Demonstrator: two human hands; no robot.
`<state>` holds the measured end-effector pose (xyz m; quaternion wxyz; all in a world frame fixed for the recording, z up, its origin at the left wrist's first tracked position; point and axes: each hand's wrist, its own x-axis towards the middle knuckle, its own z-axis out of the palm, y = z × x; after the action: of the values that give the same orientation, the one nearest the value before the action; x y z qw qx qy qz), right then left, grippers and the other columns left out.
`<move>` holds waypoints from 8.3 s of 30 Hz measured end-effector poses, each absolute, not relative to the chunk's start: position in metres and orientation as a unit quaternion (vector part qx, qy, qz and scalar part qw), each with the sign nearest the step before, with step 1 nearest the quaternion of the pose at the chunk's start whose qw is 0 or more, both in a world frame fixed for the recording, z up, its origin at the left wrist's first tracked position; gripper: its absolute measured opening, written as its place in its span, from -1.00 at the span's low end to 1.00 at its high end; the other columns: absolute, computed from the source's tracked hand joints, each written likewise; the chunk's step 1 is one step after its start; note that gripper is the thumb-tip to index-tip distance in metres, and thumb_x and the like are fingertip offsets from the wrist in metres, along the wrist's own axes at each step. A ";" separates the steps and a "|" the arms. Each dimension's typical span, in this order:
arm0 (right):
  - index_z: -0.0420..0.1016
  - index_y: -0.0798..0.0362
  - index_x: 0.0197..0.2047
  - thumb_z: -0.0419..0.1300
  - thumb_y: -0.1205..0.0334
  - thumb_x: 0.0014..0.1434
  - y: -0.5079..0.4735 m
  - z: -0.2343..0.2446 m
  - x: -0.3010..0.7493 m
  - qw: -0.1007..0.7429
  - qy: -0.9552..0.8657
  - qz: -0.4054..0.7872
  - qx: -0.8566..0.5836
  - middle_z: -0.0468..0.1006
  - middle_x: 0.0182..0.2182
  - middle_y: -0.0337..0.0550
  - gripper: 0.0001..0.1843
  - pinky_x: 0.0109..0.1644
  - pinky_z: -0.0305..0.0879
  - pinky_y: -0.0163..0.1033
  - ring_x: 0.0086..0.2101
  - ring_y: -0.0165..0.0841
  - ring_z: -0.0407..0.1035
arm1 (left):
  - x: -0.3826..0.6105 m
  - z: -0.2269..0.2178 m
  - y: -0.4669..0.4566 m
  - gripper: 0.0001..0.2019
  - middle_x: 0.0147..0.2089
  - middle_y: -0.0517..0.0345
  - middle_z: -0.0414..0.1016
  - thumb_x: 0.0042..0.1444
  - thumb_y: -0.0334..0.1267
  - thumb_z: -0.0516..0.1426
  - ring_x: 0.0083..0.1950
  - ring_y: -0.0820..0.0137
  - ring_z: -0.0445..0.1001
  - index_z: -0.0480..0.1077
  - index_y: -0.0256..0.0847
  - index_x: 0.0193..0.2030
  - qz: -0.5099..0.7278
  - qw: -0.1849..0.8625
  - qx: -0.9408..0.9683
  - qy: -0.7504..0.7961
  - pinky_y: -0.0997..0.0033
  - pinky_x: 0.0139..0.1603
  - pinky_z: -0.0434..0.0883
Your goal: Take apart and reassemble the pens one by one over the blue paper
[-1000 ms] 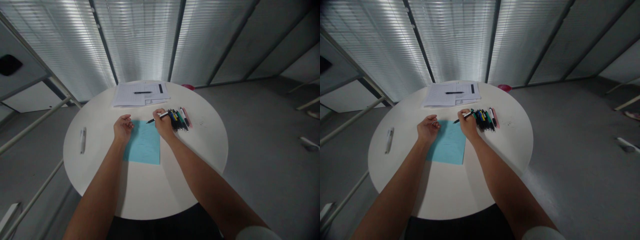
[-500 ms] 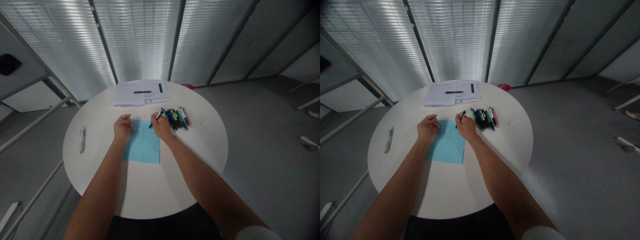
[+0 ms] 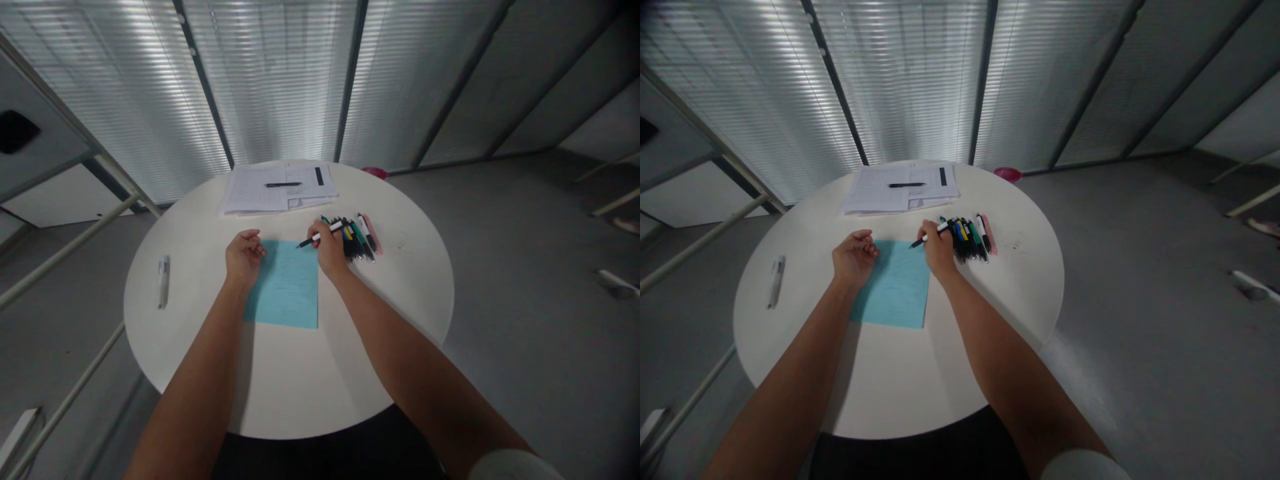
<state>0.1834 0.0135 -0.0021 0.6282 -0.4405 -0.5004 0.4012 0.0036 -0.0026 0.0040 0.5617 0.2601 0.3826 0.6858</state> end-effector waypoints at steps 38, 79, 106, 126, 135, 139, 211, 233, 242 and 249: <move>-0.02 -0.03 0.44 0.06 0.40 0.11 0.008 0.002 0.187 0.425 -0.658 0.153 -0.603 0.40 -0.01 0.04 -0.17 0.01 0.39 -0.02 -0.10 -0.18 0.41 | 0.007 0.005 -0.003 -0.75 -0.48 0.18 0.30 -0.32 -0.46 0.09 -0.53 0.53 0.23 0.47 -0.28 -0.41 0.684 0.564 0.259 0.382 0.47 -0.50 0.21; 0.64 0.01 -0.30 0.15 0.45 0.14 0.010 -0.015 0.180 0.297 -0.812 0.203 -0.459 0.56 -0.27 -0.17 -0.76 -0.11 0.28 -0.27 -0.26 -0.38 0.41 | 0.006 0.004 -0.003 -0.77 -0.51 0.22 0.26 -0.30 -0.41 0.10 -0.53 0.51 0.22 0.45 -0.25 -0.40 0.681 0.546 0.288 0.394 0.46 -0.50 0.20; 0.64 0.03 -0.35 0.15 0.47 0.11 0.013 -0.014 0.181 0.332 -0.786 0.254 -0.455 0.59 -0.31 -0.18 -0.76 -0.11 0.28 -0.27 -0.26 -0.38 0.44 | -0.052 0.009 -0.029 -0.63 0.22 -0.44 0.27 -0.05 -0.17 0.16 0.28 -0.28 0.16 0.43 -0.25 -0.07 0.354 -0.051 0.305 0.883 -0.32 0.19 -0.01; 0.45 0.01 0.04 0.14 0.08 0.25 0.022 -0.019 0.180 0.475 -0.649 0.400 -0.440 0.54 -0.44 -0.31 -0.66 -0.26 0.29 -0.32 -0.40 -0.43 0.42 | 0.003 0.001 -0.015 -0.82 -0.11 -0.09 0.50 0.14 -0.36 0.15 0.05 0.05 0.29 0.56 -0.05 -0.20 0.441 0.070 0.699 0.558 0.10 0.09 0.10; 0.42 0.05 -0.35 0.21 0.09 0.16 0.029 -0.012 0.183 0.544 -0.535 0.475 -0.438 0.49 -0.60 -0.32 -0.80 -0.47 0.20 -0.37 -0.60 -0.49 0.31 | 0.004 -0.007 -0.010 -0.79 -0.16 -0.04 0.50 0.05 -0.22 0.26 -0.05 0.14 0.34 0.59 -0.10 -0.14 0.500 0.091 0.662 0.551 0.15 0.11 0.18; 0.37 0.03 -0.35 0.26 0.07 0.13 0.032 -0.011 0.184 0.590 -0.448 0.508 -0.440 0.47 -0.65 -0.35 -0.77 -0.52 0.18 -0.39 -0.64 -0.51 0.29 | -0.006 -0.006 -0.004 -0.79 -0.30 0.08 0.50 0.01 -0.13 0.29 -0.29 0.33 0.37 0.58 -0.17 -0.23 0.545 0.198 0.586 0.566 0.30 -0.13 0.32; 0.50 0.03 -0.30 -0.03 -0.30 0.24 0.012 0.012 0.198 0.490 -0.294 0.798 -0.190 0.63 -0.18 -0.06 -0.43 -0.18 0.41 -0.10 -0.25 -0.23 0.50 | 0.003 -0.009 -0.003 -0.75 -0.50 0.25 0.43 -0.14 -0.20 0.37 -0.54 0.56 0.25 0.55 -0.25 -0.31 0.557 0.413 0.531 0.487 0.50 -0.50 0.16; 0.52 0.05 -0.20 -0.04 -0.29 0.27 0.010 0.015 0.188 0.485 -0.285 0.797 -0.219 0.63 -0.26 -0.06 -0.41 -0.28 0.43 -0.15 -0.33 -0.27 0.49 | 0.004 -0.008 -0.003 -0.73 -0.47 0.22 0.45 -0.16 -0.19 0.38 -0.52 0.55 0.27 0.55 -0.23 -0.30 0.559 0.419 0.534 0.477 0.49 -0.50 0.17; 0.49 0.02 -0.32 -0.09 -0.38 0.26 0.016 0.009 0.188 0.538 -0.277 0.757 -0.248 0.21 -0.70 -0.35 -0.35 -0.52 0.18 -0.31 -0.65 -0.45 0.12 | 0.000 -0.007 0.000 -0.76 -0.57 0.28 0.35 -0.11 -0.21 0.36 -0.58 0.56 0.24 0.54 -0.22 -0.28 0.606 0.454 0.472 0.452 0.48 -0.54 0.15; 0.45 -0.01 -0.37 -0.05 -0.31 0.28 0.013 0.011 0.191 0.530 -0.276 0.772 -0.215 0.25 -0.67 -0.31 -0.43 -0.43 0.24 -0.28 -0.57 -0.41 0.23 | -0.001 -0.009 0.000 -0.76 -0.58 0.28 0.36 -0.13 -0.24 0.37 -0.57 0.56 0.26 0.54 -0.22 -0.29 0.605 0.467 0.466 0.446 0.49 -0.53 0.17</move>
<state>0.1912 0.0129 0.0108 0.5305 -0.2146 -0.2762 0.7722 -0.0011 -0.0002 -0.0086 0.4673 0.4660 0.4456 0.6049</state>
